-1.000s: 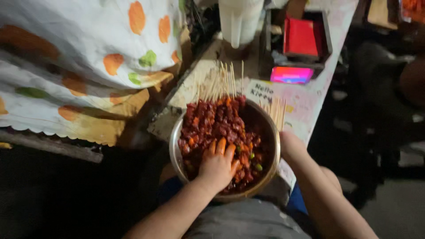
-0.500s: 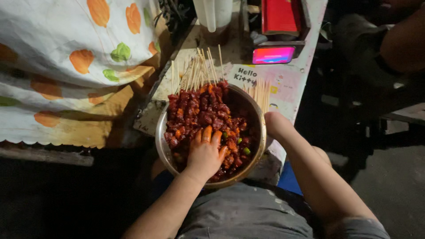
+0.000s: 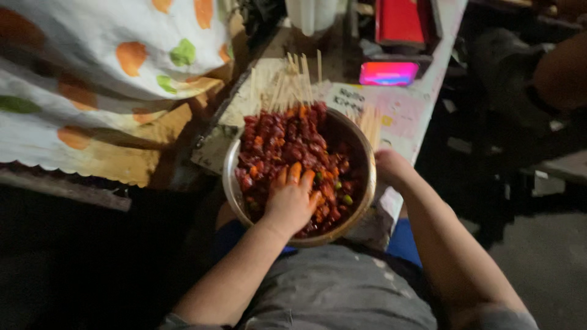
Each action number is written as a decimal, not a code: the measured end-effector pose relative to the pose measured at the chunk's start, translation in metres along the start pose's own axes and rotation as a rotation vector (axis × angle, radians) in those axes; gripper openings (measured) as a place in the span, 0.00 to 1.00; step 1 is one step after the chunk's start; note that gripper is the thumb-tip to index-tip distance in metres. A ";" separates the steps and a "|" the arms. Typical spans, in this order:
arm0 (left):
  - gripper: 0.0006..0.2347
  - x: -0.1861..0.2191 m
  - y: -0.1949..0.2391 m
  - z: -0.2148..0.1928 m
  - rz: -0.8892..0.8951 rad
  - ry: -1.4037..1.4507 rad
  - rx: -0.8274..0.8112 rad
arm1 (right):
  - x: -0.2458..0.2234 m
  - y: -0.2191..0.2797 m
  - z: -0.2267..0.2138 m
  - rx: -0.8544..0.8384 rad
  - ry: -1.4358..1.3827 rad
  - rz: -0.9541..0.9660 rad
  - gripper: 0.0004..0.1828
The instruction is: The person threads chunks of marinated meat onto wooden skewers by hand from a metal bowl.
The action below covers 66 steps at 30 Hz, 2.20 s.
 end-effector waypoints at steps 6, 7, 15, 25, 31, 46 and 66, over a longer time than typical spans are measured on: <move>0.24 -0.001 0.002 -0.007 -0.032 0.083 -0.029 | -0.010 0.040 -0.001 -0.112 -0.454 -0.094 0.18; 0.24 -0.001 0.001 -0.009 -0.035 0.084 -0.039 | -0.007 0.048 -0.008 -0.031 -0.384 -0.007 0.15; 0.25 -0.009 0.000 0.010 0.003 0.061 -0.078 | -0.005 0.100 -0.058 0.221 -0.669 -0.146 0.10; 0.26 0.003 -0.002 0.051 -0.149 0.071 -0.471 | -0.022 0.200 0.000 -0.154 -0.840 -0.052 0.18; 0.28 -0.006 -0.004 0.011 -0.056 0.038 -0.253 | -0.051 0.195 0.014 -0.370 -0.869 -0.223 0.19; 0.24 0.000 0.000 0.005 -0.065 0.100 -0.067 | -0.076 0.196 0.018 -0.339 -0.794 -0.222 0.19; 0.25 0.002 0.002 -0.002 -0.007 0.006 -0.047 | -0.063 0.250 0.041 -0.242 -0.675 -0.155 0.12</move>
Point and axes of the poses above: each hand's wrist, its own y-axis away from the middle knuckle, its own z-axis out of the palm, x = y × z, the point moved 4 cm from there along -y, towards the middle knuckle, and after that the axes turned 1 degree about z, right-handed, at the moved point
